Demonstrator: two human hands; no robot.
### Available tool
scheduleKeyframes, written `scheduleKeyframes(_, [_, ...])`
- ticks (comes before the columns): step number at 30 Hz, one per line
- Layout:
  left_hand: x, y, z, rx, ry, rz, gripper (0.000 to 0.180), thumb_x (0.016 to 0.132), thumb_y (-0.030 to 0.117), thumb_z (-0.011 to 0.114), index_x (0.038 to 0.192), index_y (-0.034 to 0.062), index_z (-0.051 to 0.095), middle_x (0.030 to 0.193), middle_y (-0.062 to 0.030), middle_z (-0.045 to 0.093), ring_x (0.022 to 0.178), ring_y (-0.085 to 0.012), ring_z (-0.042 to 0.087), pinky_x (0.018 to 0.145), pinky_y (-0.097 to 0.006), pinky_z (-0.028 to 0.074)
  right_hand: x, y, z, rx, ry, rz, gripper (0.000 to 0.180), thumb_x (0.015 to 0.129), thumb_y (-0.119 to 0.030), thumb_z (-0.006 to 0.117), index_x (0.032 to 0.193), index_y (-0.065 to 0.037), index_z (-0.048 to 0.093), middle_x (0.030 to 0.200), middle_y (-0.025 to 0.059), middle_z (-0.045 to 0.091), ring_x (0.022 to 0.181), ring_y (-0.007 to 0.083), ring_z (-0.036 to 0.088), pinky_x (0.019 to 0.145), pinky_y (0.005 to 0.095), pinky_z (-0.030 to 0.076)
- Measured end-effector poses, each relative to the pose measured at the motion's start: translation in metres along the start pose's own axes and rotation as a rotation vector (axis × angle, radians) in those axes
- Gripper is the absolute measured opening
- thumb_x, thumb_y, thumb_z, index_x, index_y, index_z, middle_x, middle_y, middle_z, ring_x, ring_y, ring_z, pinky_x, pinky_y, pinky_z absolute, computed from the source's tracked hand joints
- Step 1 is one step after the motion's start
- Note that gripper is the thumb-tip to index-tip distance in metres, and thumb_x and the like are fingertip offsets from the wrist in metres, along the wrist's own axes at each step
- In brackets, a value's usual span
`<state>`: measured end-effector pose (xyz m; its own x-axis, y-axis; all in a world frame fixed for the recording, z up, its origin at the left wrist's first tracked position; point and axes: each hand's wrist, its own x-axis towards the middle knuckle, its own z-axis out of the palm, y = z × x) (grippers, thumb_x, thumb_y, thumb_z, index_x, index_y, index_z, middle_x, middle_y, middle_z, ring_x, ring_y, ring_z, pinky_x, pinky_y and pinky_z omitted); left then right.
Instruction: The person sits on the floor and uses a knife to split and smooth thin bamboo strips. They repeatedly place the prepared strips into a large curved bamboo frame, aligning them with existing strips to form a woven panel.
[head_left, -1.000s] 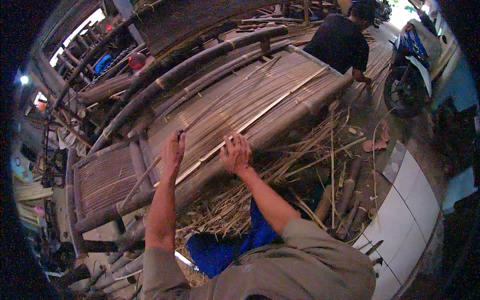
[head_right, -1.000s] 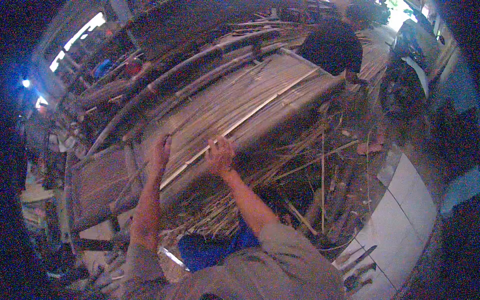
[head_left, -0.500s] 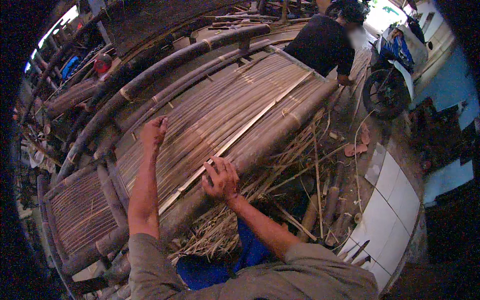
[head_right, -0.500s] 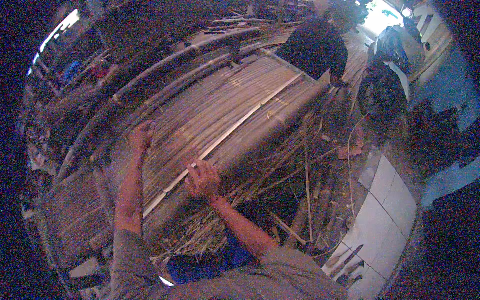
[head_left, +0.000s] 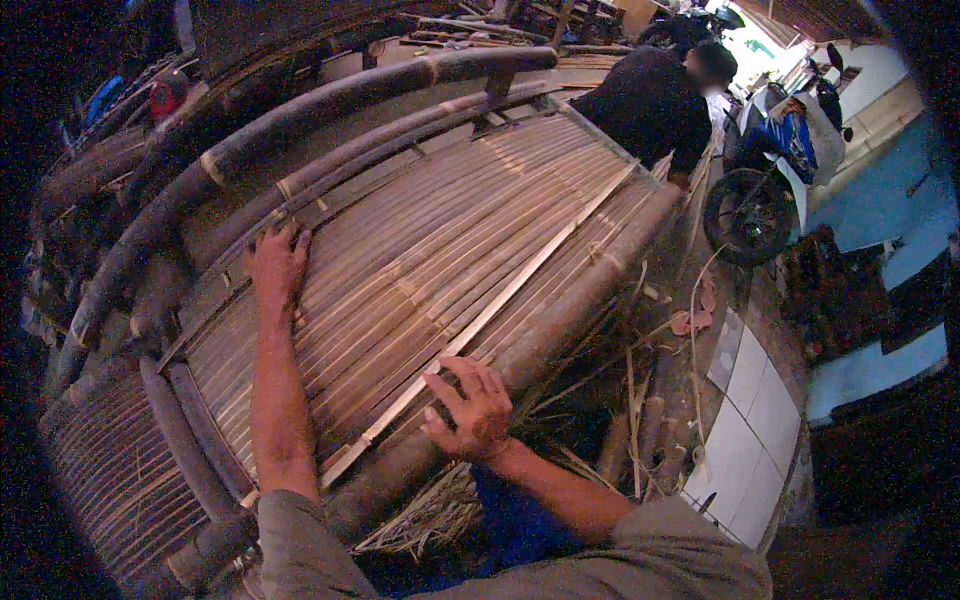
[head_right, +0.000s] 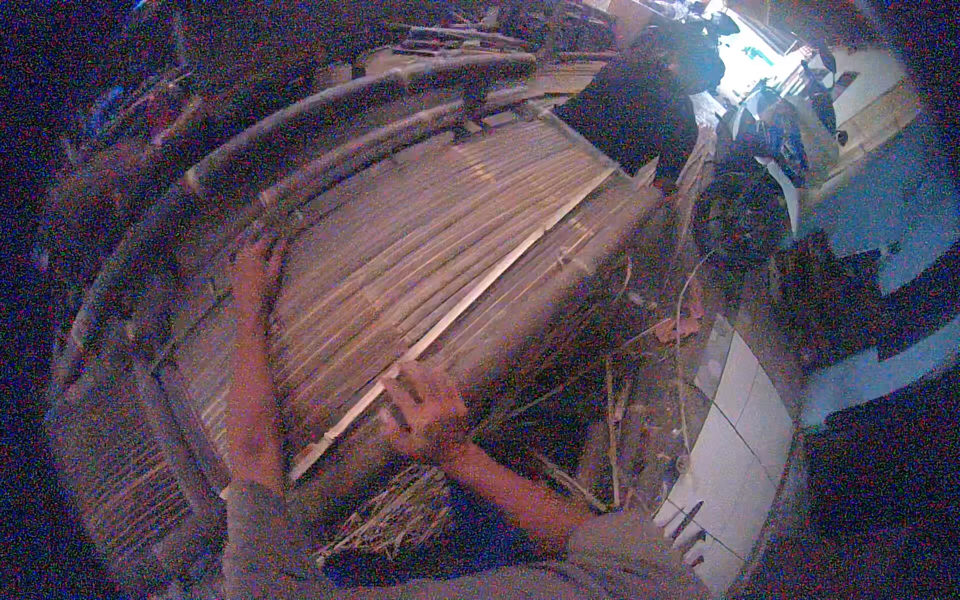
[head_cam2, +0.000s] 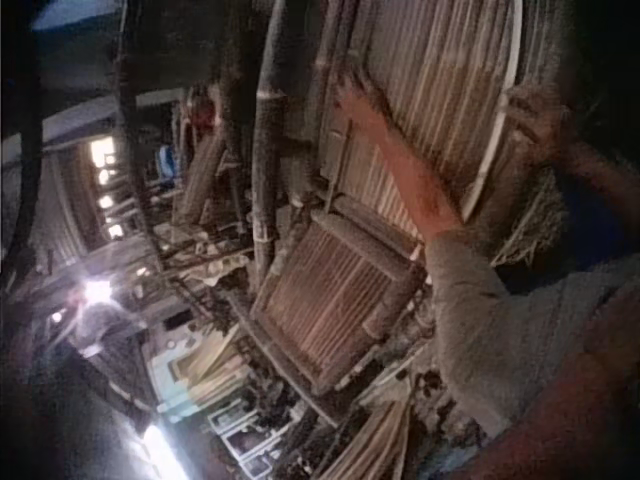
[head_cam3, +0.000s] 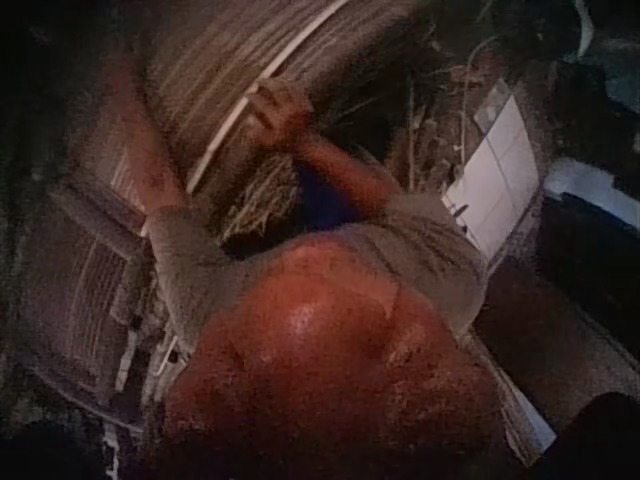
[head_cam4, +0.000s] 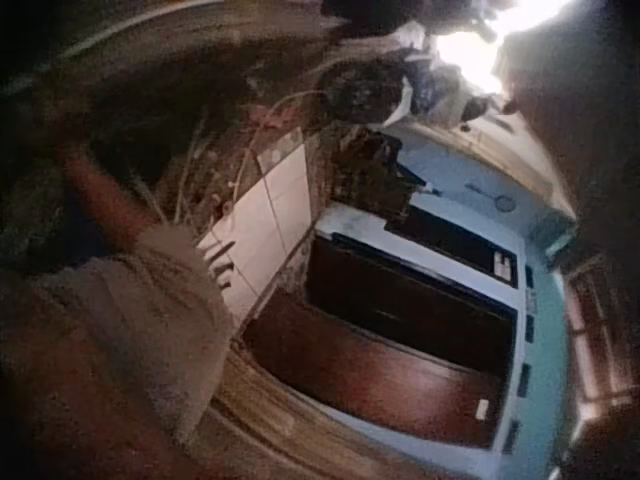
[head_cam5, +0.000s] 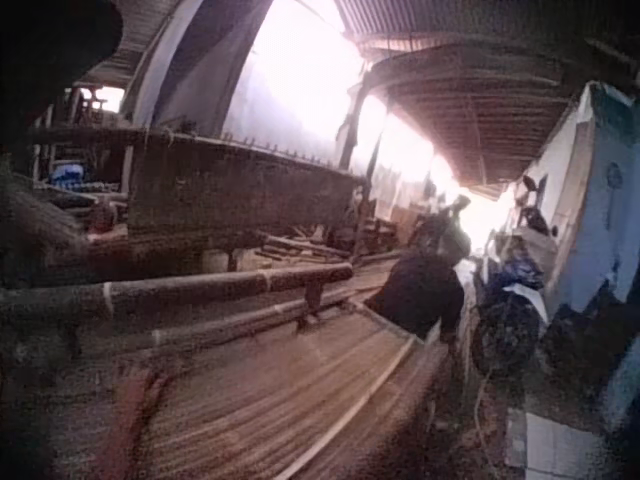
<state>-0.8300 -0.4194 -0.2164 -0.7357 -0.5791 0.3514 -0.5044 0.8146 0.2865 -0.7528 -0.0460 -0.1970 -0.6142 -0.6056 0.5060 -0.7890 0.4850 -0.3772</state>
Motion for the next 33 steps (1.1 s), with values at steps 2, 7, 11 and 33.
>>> scheduleKeyframes(2, [0.003,-0.007,0.003,-0.003,0.022,0.021,0.042,0.092,0.048,0.055,0.120,0.0186,0.067,0.125,-0.0145,0.062,0.123,-0.0342,0.052,0.109,-0.062,0.028,0.002,-0.001,-0.002,-0.024,-0.039,-0.004,0.045,0.080,-0.035,0.063,0.118,-0.010,0.065,0.124,0.0139,0.055,0.114,0.0335,0.054,0.095,0.0475,0.044])
scheduleKeyframes(7, [0.006,0.009,-0.011,0.124,-0.023,-0.107,0.041,0.091,0.048,0.056,0.120,0.0201,0.066,0.125,-0.0121,0.062,0.125,-0.0322,0.052,0.107,-0.067,0.027,0.048,-0.005,-0.007,0.071,-0.055,-0.003,0.044,0.080,-0.026,0.070,0.118,-0.006,0.062,0.119,0.0155,0.055,0.111,0.0364,0.053,0.095,0.0470,0.044])
scheduleKeyframes(11, [0.013,0.006,-0.012,0.229,0.067,-0.098,0.045,0.090,0.051,0.056,0.122,0.0194,0.065,0.124,-0.0103,0.064,0.125,-0.0302,0.052,0.105,-0.066,0.027,0.180,0.023,0.010,0.044,0.075,-0.289,0.040,0.082,-0.019,0.070,0.117,-0.002,0.062,0.116,0.0179,0.057,0.107,0.0374,0.056,0.091,0.0455,0.048])
scheduleKeyframes(33, [0.020,-0.017,-0.009,0.047,0.126,-0.179,0.057,0.083,0.066,0.058,0.112,0.0198,0.072,0.107,-0.0148,0.071,0.106,-0.0329,0.063,0.103,-0.058,0.029,0.361,0.190,0.160,-0.108,-0.054,-0.221,0.058,0.090,-0.056,0.054,0.073,-0.004,0.072,0.075,0.0232,0.066,0.079,0.0391,0.065,0.077,0.0485,0.051])
